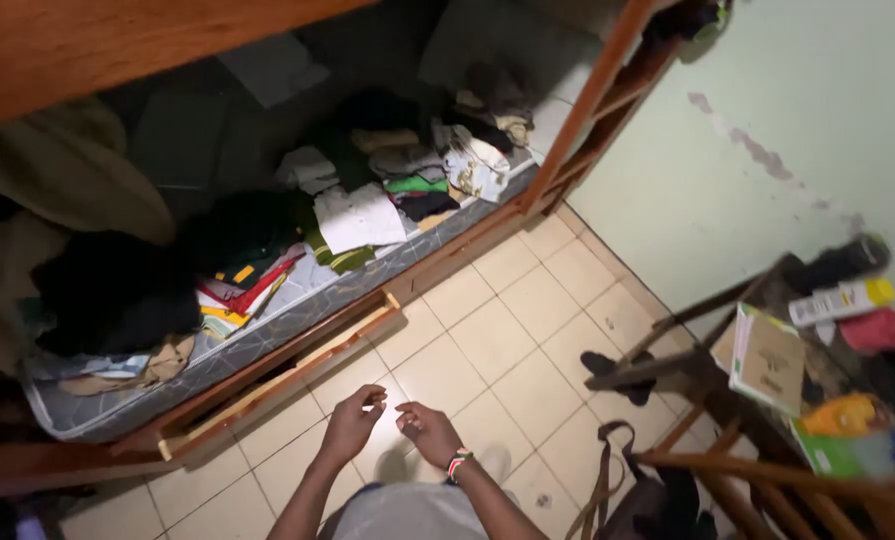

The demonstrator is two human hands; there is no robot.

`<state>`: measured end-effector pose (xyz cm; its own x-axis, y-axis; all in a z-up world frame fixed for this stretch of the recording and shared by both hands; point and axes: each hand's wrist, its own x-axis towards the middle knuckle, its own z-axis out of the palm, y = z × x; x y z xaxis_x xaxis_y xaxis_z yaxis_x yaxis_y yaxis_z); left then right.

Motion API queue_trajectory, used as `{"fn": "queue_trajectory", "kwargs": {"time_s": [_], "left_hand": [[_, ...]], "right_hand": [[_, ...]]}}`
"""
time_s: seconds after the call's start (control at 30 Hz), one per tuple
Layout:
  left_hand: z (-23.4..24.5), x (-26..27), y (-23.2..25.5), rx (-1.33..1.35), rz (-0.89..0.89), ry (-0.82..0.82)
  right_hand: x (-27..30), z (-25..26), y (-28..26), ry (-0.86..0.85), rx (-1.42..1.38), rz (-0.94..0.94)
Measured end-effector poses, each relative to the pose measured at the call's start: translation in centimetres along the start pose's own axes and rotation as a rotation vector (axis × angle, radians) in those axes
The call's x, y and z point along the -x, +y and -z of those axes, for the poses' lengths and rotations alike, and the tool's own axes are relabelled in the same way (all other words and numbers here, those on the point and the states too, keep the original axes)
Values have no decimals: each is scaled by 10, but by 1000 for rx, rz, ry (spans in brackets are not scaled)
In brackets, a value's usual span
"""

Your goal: Transferring folded clothes from a drawer to a suitcase.

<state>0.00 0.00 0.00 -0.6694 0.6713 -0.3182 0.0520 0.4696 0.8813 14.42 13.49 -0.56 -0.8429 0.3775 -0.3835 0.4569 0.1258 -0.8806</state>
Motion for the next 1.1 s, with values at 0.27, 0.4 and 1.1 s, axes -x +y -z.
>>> {"fn": "queue_trajectory", "kwargs": {"time_s": [0.27,0.4,1.1], "left_hand": [[-56,-92,2,111,31,82],[-98,-191,6,-64,80,107],[-139,-399,51,202,134,367]], "right_hand": [[-96,45,75,-63,-131,38],[-223,100,138,-152,46,-82],[-699,256,56,161,-568,-418]]}}
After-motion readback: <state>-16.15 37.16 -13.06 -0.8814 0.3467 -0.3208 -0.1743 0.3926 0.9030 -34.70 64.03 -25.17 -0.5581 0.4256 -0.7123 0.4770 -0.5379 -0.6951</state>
